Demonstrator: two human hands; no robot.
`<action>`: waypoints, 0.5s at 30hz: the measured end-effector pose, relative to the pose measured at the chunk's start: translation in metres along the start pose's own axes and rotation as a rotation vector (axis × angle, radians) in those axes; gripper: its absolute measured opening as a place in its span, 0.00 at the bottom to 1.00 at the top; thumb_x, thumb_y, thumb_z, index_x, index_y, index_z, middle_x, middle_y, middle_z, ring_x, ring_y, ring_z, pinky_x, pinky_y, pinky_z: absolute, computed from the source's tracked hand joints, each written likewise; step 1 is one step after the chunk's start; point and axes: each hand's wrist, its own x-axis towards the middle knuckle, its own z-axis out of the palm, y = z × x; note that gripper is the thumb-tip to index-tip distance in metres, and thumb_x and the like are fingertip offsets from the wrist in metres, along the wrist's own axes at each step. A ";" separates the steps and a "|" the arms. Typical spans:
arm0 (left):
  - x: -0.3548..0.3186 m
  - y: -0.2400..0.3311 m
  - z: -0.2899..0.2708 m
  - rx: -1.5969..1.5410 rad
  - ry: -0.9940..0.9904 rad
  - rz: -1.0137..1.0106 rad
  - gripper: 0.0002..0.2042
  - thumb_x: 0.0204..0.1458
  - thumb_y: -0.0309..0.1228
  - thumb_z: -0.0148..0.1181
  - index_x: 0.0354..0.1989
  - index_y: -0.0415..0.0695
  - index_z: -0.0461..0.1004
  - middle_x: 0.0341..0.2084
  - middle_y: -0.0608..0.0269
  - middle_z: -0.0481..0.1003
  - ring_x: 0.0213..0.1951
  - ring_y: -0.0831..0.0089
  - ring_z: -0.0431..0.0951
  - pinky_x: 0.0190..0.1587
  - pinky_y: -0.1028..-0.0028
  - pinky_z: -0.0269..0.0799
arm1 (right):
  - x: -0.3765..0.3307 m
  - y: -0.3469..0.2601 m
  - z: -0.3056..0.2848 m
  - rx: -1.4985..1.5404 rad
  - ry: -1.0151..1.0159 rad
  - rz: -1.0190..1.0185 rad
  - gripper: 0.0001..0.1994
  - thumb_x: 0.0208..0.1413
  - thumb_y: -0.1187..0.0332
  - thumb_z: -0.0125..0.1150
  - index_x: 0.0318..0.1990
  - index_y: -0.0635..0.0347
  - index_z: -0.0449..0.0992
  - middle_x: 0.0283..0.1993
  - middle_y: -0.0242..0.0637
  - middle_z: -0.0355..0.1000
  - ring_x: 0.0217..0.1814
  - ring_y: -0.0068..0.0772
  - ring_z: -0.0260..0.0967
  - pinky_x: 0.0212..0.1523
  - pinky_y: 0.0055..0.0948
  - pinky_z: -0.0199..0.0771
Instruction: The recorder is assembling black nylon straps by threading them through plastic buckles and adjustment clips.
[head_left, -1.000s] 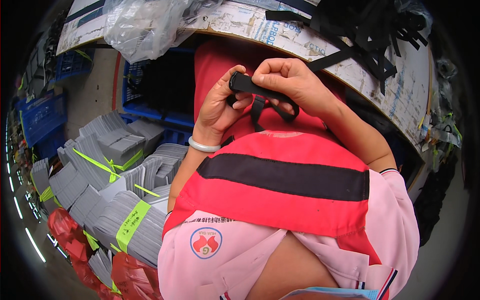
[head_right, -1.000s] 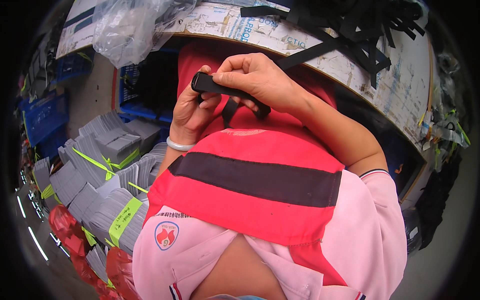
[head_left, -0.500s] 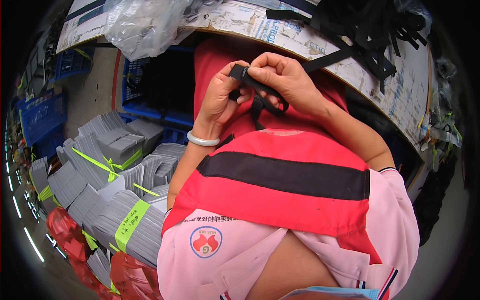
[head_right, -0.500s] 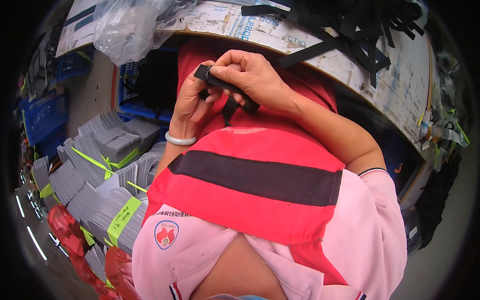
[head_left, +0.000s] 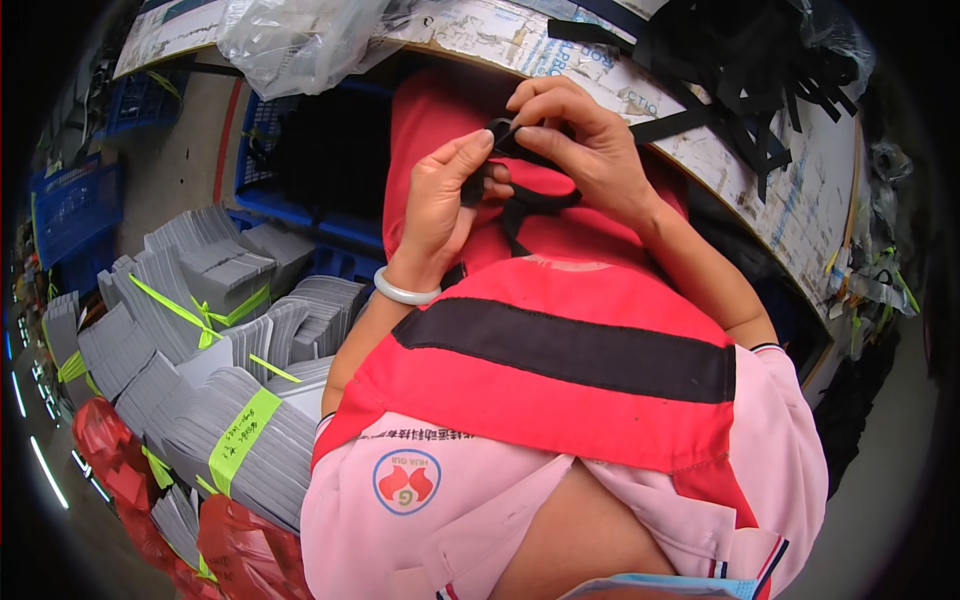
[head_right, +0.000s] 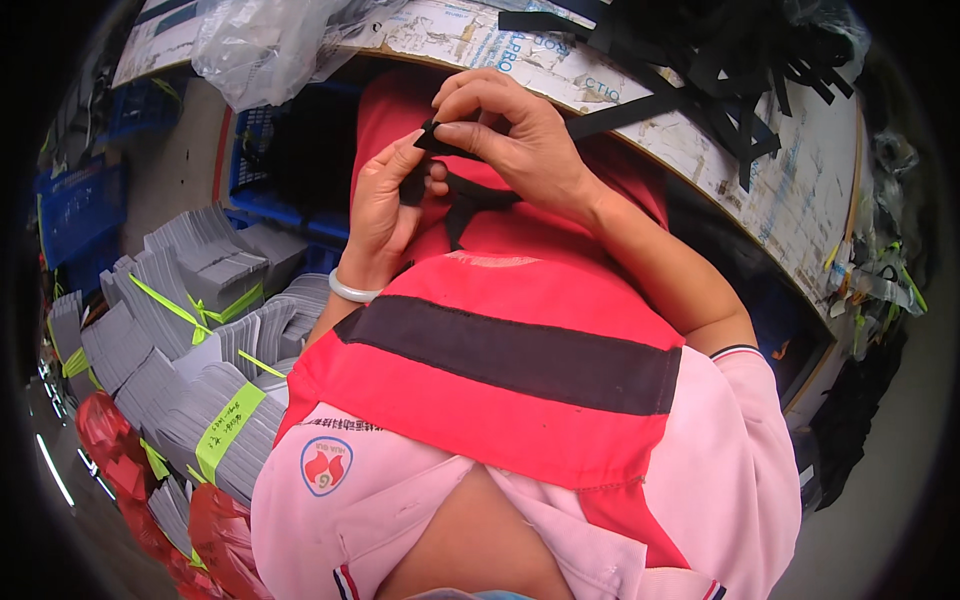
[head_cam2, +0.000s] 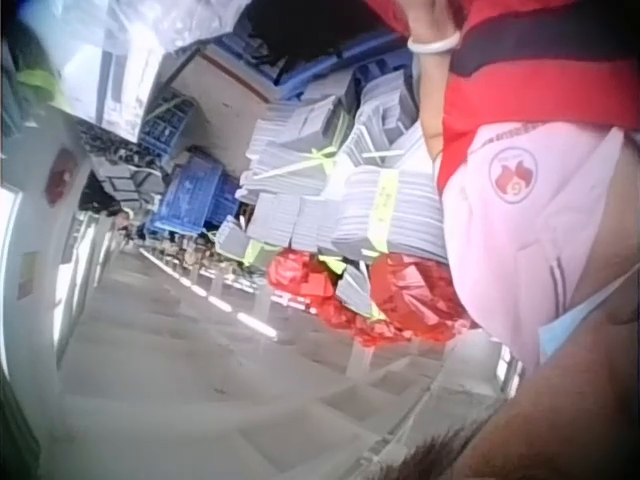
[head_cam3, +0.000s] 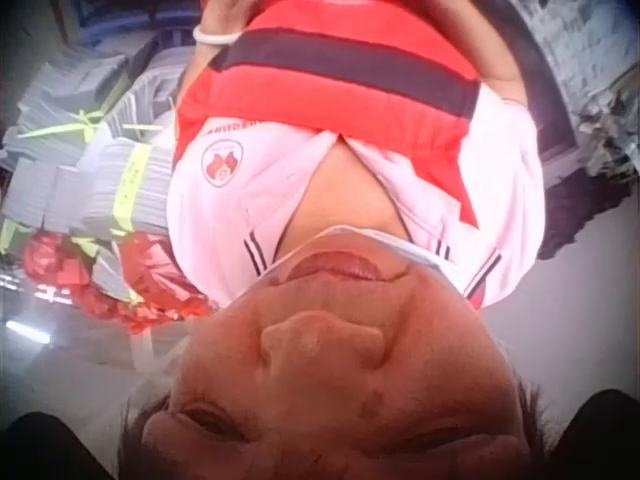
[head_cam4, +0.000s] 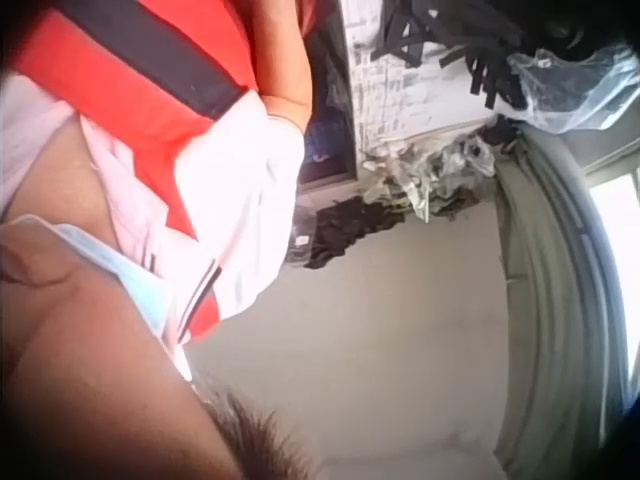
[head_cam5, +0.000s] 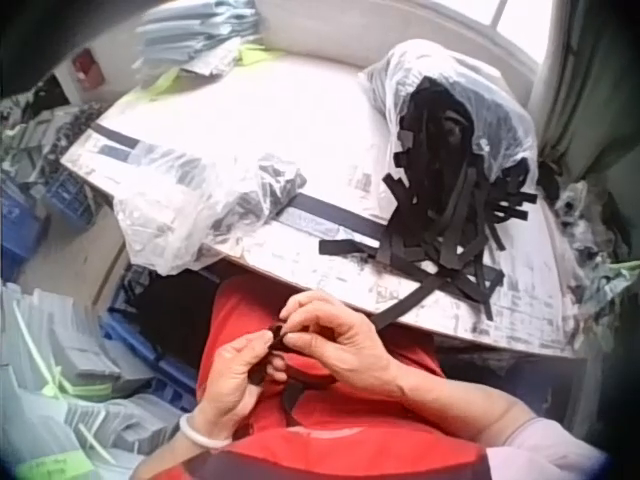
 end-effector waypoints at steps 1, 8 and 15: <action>0.001 0.000 0.000 0.108 -0.003 0.099 0.11 0.57 0.29 0.61 0.43 0.35 0.76 0.30 0.58 0.79 0.26 0.72 0.80 0.29 0.75 0.79 | 0.001 -0.017 0.003 0.005 -0.010 0.001 0.04 0.59 0.74 0.60 0.40 0.62 0.75 0.34 0.27 0.71 0.31 0.16 0.66 0.33 0.15 0.67; 0.001 0.015 0.015 0.444 0.035 0.397 0.10 0.57 0.25 0.60 0.44 0.33 0.77 0.29 0.58 0.78 0.22 0.77 0.77 0.21 0.82 0.74 | 0.008 -0.027 -0.005 -0.094 -0.072 0.613 0.07 0.58 0.69 0.60 0.33 0.64 0.74 0.20 0.29 0.69 0.17 0.15 0.63 0.17 0.18 0.62; 0.000 0.004 0.012 0.632 0.017 0.495 0.10 0.54 0.23 0.62 0.44 0.36 0.78 0.26 0.65 0.77 0.21 0.83 0.74 0.19 0.85 0.67 | 0.005 -0.013 0.008 0.152 0.000 0.653 0.08 0.60 0.68 0.58 0.36 0.66 0.72 0.21 0.30 0.69 0.18 0.19 0.68 0.18 0.18 0.68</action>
